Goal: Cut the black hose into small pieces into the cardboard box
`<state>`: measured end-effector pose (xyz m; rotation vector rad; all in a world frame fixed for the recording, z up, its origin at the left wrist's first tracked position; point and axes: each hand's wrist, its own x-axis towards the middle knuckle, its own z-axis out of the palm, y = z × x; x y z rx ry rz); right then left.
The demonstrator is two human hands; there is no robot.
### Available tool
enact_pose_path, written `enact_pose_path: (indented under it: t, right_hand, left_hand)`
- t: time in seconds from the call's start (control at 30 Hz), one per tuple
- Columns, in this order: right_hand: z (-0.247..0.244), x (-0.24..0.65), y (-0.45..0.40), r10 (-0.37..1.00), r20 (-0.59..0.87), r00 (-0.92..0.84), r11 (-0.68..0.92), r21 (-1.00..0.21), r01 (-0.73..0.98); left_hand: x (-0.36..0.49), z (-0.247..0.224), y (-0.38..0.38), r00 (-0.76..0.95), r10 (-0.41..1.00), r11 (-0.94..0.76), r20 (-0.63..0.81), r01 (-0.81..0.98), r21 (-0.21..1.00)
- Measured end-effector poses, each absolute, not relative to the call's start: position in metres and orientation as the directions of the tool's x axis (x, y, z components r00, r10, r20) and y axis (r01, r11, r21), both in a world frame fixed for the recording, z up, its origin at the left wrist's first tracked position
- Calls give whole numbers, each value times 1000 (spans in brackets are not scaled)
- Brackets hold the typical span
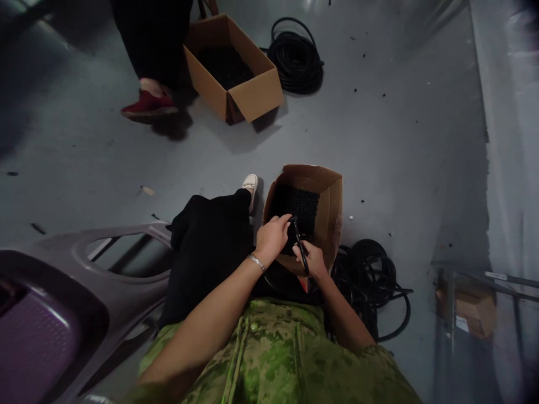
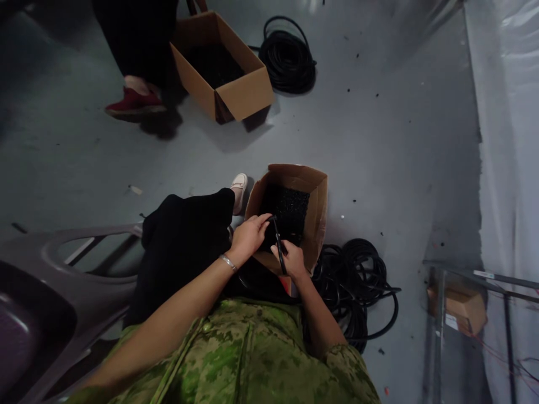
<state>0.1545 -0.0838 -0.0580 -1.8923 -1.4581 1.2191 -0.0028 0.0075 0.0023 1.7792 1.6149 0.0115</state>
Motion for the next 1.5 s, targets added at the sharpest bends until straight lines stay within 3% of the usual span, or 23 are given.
enact_pose_path:
  t: [0.43,0.7,1.5]
  right_hand:
    - [-59,156,-85,927,-371,55,-341,-771,537]
    - [-59,157,-82,955,-292,58,-262,-731,630]
    - [-55,158,-87,937,-346,53,-293,-693,658]
  left_hand:
    - [-2,4,8,232,851,42,-472,864,502]
    - [-3,6,7,233,850,40,-472,865,500]
    - [-4,0,8,252,847,35,-469,853,521]
